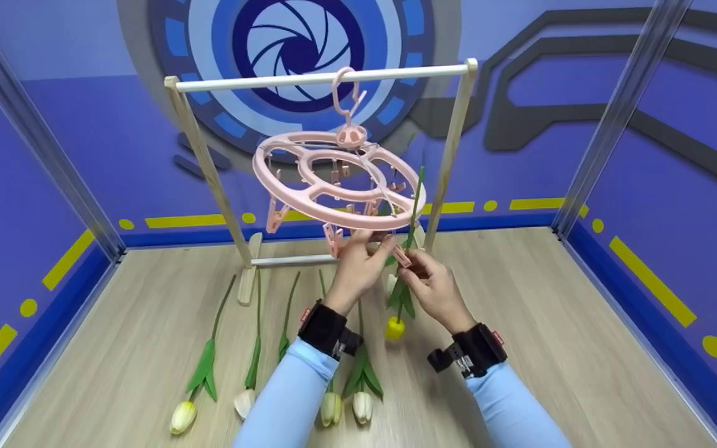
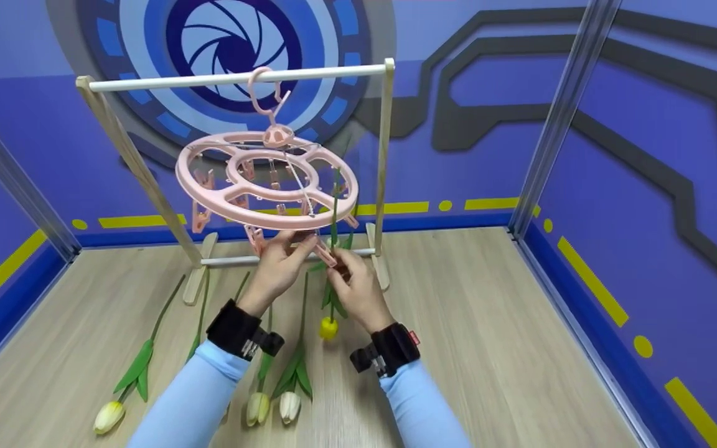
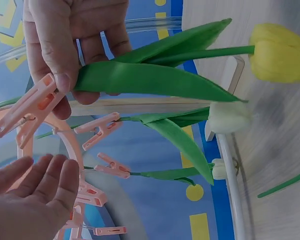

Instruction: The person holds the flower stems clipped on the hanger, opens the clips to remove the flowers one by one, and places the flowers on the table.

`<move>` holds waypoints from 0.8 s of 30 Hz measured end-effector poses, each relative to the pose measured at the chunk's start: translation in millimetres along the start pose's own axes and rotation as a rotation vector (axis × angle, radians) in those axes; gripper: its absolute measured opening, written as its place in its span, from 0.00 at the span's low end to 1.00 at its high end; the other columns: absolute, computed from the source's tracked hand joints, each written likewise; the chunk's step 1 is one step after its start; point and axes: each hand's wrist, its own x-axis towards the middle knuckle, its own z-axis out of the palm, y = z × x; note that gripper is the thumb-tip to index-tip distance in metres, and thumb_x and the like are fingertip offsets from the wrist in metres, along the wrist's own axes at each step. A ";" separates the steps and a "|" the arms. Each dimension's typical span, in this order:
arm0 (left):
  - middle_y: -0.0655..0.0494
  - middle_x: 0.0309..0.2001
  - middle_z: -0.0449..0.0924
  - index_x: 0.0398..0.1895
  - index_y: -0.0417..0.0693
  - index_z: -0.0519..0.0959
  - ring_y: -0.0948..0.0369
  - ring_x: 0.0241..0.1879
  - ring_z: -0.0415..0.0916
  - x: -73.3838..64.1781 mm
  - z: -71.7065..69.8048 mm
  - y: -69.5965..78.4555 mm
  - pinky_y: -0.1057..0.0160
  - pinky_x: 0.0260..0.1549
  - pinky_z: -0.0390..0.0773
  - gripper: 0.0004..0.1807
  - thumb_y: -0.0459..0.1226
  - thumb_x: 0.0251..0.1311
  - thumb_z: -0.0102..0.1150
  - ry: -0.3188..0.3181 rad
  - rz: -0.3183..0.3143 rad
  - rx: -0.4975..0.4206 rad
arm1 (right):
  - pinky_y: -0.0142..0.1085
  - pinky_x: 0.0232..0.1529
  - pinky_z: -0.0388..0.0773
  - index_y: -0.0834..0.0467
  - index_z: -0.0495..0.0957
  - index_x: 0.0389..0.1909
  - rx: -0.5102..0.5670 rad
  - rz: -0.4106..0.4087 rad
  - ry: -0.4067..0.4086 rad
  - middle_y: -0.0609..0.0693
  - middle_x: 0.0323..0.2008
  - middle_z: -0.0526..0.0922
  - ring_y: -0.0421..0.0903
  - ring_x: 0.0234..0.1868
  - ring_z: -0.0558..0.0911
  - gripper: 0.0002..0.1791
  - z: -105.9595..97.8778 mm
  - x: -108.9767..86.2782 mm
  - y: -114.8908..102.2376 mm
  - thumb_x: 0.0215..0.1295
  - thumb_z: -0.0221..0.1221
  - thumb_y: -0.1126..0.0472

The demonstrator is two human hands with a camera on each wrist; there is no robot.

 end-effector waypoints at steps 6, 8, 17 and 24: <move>0.43 0.49 0.82 0.59 0.38 0.79 0.51 0.48 0.81 -7.6 -1.3 0.3 0.54 0.47 0.82 0.16 0.37 0.75 0.57 -0.036 0.010 -0.040 | 0.32 0.40 0.83 0.66 0.81 0.57 -0.026 -0.011 0.012 0.59 0.45 0.87 0.53 0.42 0.86 0.16 0.7 -7.1 -3.3 0.71 0.62 0.70; 0.44 0.48 0.82 0.57 0.38 0.79 0.51 0.47 0.81 -9.7 -1.8 -0.2 0.54 0.47 0.81 0.14 0.36 0.75 0.58 -0.036 0.016 -0.046 | 0.31 0.40 0.82 0.65 0.80 0.58 -0.026 -0.014 0.011 0.58 0.45 0.86 0.51 0.42 0.86 0.16 1.3 -8.8 -3.9 0.71 0.62 0.70; 0.42 0.46 0.84 0.53 0.35 0.81 0.50 0.46 0.82 -12.8 -2.4 -4.8 0.50 0.49 0.81 0.12 0.34 0.73 0.60 0.004 0.032 -0.089 | 0.32 0.41 0.82 0.64 0.80 0.59 -0.007 0.039 -0.013 0.54 0.41 0.85 0.46 0.40 0.84 0.19 -0.1 -18.4 -3.0 0.68 0.64 0.71; 0.40 0.41 0.85 0.51 0.33 0.81 0.49 0.43 0.83 -16.0 -3.5 -8.0 0.66 0.41 0.78 0.11 0.31 0.72 0.60 0.013 0.031 -0.164 | 0.34 0.38 0.84 0.65 0.83 0.53 0.002 0.059 -0.028 0.56 0.40 0.86 0.48 0.39 0.85 0.13 0.1 -28.8 0.6 0.69 0.64 0.69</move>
